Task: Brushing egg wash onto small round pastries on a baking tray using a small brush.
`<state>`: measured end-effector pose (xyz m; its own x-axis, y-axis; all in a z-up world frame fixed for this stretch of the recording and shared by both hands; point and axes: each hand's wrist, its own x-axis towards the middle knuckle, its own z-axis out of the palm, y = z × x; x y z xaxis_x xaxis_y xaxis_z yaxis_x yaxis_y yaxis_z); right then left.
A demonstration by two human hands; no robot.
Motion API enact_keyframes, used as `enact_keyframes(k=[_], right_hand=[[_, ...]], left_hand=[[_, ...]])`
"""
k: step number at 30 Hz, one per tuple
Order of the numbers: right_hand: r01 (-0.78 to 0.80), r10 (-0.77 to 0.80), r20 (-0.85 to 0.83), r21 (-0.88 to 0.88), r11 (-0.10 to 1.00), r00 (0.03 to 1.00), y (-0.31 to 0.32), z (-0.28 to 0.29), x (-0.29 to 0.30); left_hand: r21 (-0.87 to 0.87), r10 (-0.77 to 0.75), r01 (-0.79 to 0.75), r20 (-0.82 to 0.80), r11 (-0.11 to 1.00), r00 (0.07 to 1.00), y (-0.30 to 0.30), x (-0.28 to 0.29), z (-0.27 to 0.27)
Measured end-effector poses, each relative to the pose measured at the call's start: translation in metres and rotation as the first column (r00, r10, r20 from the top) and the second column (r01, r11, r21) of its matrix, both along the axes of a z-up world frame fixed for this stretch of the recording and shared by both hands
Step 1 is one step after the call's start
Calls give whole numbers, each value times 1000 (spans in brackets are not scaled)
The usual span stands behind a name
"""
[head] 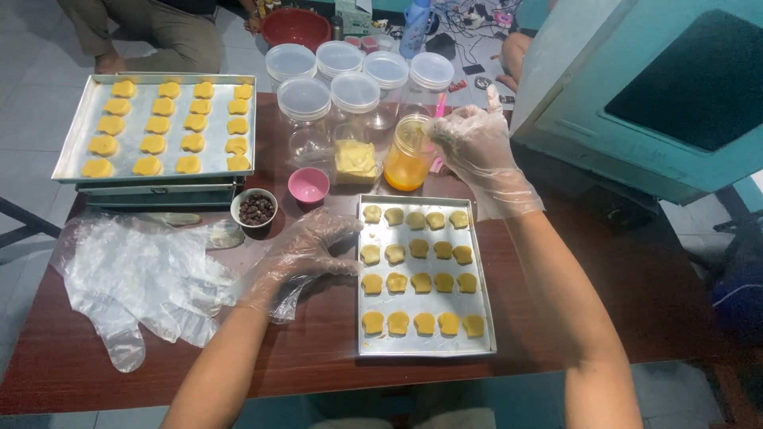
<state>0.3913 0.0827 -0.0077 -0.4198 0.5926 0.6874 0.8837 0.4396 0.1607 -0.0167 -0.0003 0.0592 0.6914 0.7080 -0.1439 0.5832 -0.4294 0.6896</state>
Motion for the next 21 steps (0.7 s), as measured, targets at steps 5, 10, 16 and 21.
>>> enact_keyframes(k=[5,10,16,21], right_hand=[[220,-273,218,239,946,937,-13,12,-22],[314,-332,49,219,924,942,3,-3,-13],[369,-425,110,336,867,898,6,-15,-13],[493,-452,-201,300,817,869,-21,-13,-50]], left_hand=[[-31,-6,7,30,1000,1000,3,-1,-5],[-17,3,-2,74,1000,997,2,0,-8],[12,-32,31,55,999,998,11,0,-23],[41,-74,71,80,997,994,22,-1,-43]])
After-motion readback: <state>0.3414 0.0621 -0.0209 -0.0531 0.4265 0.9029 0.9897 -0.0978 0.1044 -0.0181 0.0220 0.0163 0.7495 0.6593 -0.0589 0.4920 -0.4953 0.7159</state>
